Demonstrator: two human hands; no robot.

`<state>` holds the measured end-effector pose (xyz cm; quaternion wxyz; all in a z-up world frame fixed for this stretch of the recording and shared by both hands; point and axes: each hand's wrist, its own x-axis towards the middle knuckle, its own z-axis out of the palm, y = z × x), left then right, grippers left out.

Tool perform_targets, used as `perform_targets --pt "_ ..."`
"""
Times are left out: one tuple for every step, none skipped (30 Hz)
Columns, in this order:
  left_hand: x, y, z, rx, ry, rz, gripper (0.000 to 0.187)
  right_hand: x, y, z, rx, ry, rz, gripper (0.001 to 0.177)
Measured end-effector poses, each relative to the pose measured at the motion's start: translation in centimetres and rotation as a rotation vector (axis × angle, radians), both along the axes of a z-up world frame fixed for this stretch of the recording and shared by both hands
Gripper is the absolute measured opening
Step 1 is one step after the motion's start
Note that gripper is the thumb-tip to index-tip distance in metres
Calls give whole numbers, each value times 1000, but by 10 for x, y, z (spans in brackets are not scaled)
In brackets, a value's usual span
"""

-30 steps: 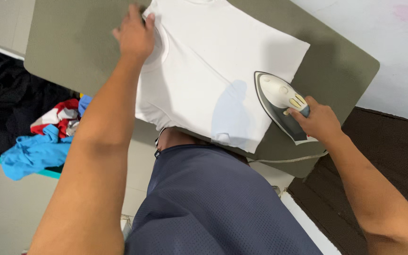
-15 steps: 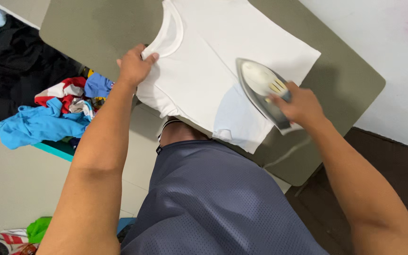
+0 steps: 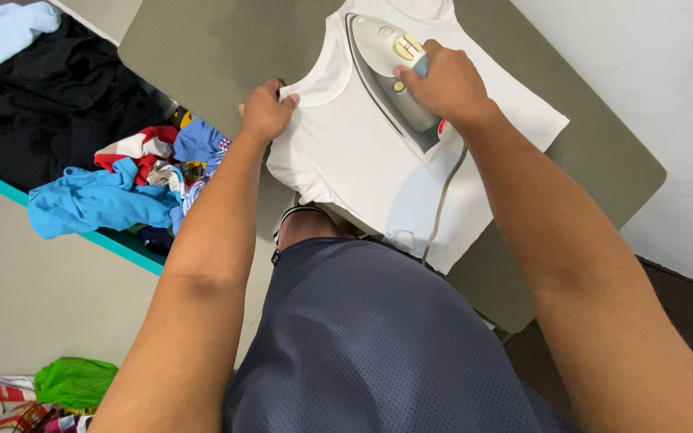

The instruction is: The person irons a white sleeveless shirt on a table. They smooth the fabric with their hands and use an electric iron to press the garment, moving the iron back and forth across the surface.

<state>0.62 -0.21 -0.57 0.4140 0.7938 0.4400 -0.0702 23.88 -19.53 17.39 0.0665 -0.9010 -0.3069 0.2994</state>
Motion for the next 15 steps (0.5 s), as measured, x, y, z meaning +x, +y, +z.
perform_targets --pt "0 0 1 1 4 -2 43 0 -2 0 -3 5 -1 55" --pt "0 0 3 3 8 -3 43 -1 -6 -1 -6 11 -2 55" --pt "0 1 5 6 11 -6 43 -2 -12 -2 -13 -11 23 55" --pt "1 1 8 6 5 -11 42 -4 -22 -3 -20 -33 47 55" --pt "0 0 10 6 2 -18 42 -5 -34 -4 -29 -51 70 55" --pt "0 -1 11 6 -1 -25 42 -9 -53 -3 -27 -49 67 55" --pt "0 -1 12 4 9 -23 42 -16 -75 0 -25 -46 66 54" --pt "0 0 12 1 18 -20 42 -20 -96 2 -94 -19 36 56" --pt "0 -1 12 -2 27 -18 42 -25 -119 4 -162 8 5 58" --pt "1 -3 12 8 34 -24 43 -31 -146 8 -180 -3 6 59" --pt "3 -3 12 22 40 -30 43 -36 -174 12 -195 -16 7 61" --pt "4 -5 13 36 45 -36 44 -42 -201 16 -201 -17 6 65" --pt "3 -7 15 33 33 -34 44 -48 -226 21 -210 -21 5 69" --pt "1 -8 17 30 21 -31 45 -54 -248 26 -231 2 -14 65" --pt "-2 -9 19 32 12 -27 46 -61 -267 29 -248 26 -32 61"
